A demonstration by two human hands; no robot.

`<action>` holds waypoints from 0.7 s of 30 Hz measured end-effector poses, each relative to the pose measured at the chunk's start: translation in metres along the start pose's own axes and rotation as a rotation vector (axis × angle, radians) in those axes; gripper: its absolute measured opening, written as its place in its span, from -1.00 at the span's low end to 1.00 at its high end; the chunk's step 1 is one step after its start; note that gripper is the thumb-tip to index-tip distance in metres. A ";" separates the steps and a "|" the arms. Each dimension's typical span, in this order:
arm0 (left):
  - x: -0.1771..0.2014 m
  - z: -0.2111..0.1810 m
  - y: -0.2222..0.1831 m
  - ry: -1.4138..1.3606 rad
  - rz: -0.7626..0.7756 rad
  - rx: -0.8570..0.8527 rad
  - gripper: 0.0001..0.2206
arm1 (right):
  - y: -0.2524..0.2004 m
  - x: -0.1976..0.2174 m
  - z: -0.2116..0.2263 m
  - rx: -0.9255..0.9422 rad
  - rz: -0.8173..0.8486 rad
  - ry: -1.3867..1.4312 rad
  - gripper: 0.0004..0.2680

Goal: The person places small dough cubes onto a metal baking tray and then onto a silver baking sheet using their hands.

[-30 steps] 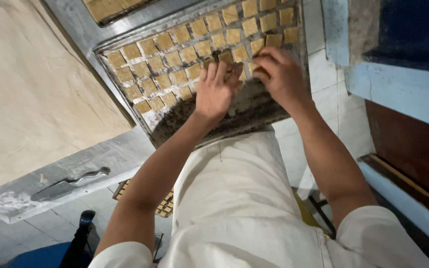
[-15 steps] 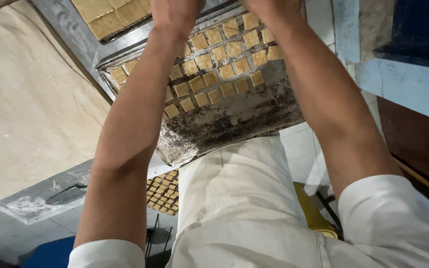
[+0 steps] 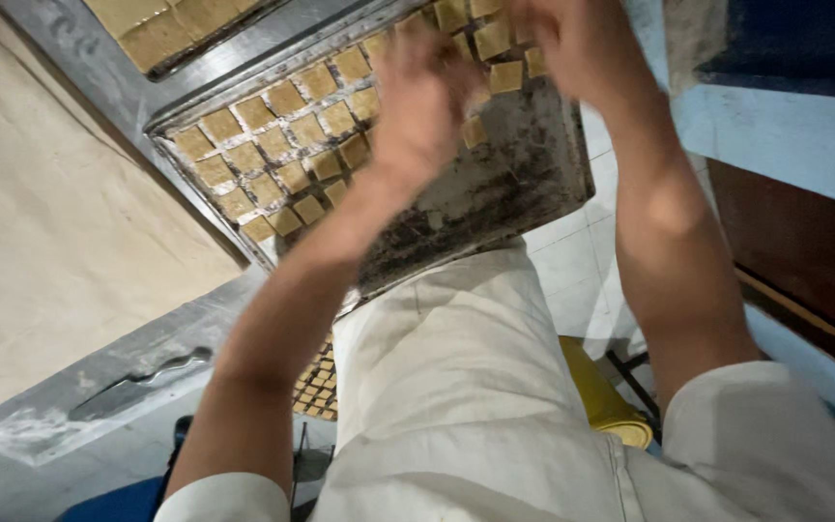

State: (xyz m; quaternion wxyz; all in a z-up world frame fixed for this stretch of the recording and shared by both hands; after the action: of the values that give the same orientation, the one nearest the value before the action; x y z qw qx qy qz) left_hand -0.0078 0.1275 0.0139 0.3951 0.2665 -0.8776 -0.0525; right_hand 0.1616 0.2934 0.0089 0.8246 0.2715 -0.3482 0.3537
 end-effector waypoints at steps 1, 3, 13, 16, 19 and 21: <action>-0.010 -0.012 -0.008 -0.045 0.039 0.049 -0.87 | -0.013 0.010 0.008 -0.035 0.054 0.009 -0.90; -0.026 -0.026 -0.024 -0.131 0.123 0.144 -0.90 | -0.037 0.023 0.021 -0.136 0.180 0.049 -0.89; -0.054 -0.012 -0.046 0.151 0.052 -0.261 -0.80 | -0.064 0.010 0.043 -0.138 -0.073 -0.078 -0.88; -0.052 -0.012 -0.045 0.151 0.031 -0.274 -0.79 | -0.068 0.010 0.043 -0.090 -0.084 -0.133 -0.88; -0.042 -0.010 -0.041 0.126 -0.053 -0.274 -0.78 | -0.058 0.005 0.047 -0.068 -0.098 -0.133 -0.91; -0.029 -0.002 -0.040 0.129 -0.073 -0.262 -0.77 | -0.045 -0.005 0.052 -0.139 -0.102 -0.037 -0.94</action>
State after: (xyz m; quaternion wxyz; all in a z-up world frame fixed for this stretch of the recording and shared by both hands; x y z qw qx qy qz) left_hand 0.0263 0.1086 -0.0157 0.4801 0.2471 -0.8256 -0.1636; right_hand 0.1738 0.2289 0.0280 0.8517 0.2375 -0.3729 0.2812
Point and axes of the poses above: each hand's wrist, its own y-axis towards the middle knuckle, its own x-axis out of the back of the hand, z = x × y, the point moved 2 cm from there along y, towards the middle knuckle, and after that the axes turned 15 degrees about -z, right-handed, at the moved point
